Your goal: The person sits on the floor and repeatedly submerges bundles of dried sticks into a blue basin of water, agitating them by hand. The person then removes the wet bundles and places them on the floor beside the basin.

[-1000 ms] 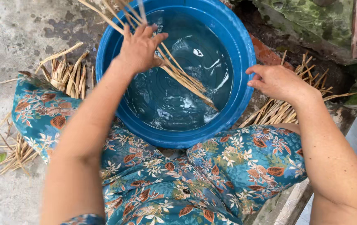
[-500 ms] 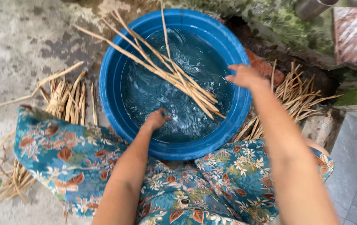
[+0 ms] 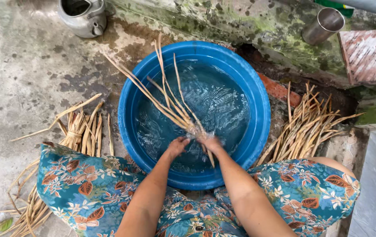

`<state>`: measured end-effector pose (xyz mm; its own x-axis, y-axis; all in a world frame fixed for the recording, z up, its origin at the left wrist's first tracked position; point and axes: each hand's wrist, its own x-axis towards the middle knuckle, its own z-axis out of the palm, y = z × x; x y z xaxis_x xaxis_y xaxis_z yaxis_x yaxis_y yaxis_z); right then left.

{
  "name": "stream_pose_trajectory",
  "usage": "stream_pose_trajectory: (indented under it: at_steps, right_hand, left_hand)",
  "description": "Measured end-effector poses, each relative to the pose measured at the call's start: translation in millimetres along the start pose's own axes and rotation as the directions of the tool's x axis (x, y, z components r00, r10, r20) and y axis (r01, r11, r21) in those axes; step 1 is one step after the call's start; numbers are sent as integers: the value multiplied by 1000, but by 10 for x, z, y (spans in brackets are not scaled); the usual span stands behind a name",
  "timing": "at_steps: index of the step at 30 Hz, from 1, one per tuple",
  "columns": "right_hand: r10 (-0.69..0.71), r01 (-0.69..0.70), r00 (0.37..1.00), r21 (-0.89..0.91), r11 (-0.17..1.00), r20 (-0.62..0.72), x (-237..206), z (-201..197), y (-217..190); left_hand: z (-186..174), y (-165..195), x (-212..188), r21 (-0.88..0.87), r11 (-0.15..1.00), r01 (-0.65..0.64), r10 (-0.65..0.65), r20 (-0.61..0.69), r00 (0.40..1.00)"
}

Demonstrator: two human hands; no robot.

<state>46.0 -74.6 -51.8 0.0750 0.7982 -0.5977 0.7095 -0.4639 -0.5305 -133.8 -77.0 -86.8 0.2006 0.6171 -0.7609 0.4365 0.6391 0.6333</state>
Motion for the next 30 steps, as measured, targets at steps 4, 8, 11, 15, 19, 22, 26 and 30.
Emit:
stream_pose_trajectory:
  at_steps: [4,8,11,15,19,22,26,30]
  right_hand:
    - [259,-221,965,397,891,-45,5,-11,8]
    - [-40,101,994,694,713,-104,-70,341,-458]
    - [-182,275,959,570,774,-216,-205,648,-841]
    - [-247,385,896,365,848,-370,-149,453,-814]
    - [-106,272,873,295,916,-476,25,13,-546]
    - [-207,365,883,339,867,-422,-51,169,-693]
    - [-403,429,830,-21,903,-384,-292,528,-1037]
    - [-111,171,920,129,977,-376,-268,191,-870]
  left_hand:
    - [159,-3,17,-141,990,11,-2,65,998]
    - [179,130,80,-713,697,84,79,192,978]
    - [64,269,121,-894,446,-46,147,23,989]
    - [171,464,23,-952,268,-149,267,-75,961]
    - [414,592,-86,-961,276,7,419,127,899]
    - [262,592,-37,-968,249,23,440,134,888]
    - [-36,513,43,-961,263,-88,317,0,948]
    - [199,544,-17,-971,235,-47,585,103,805]
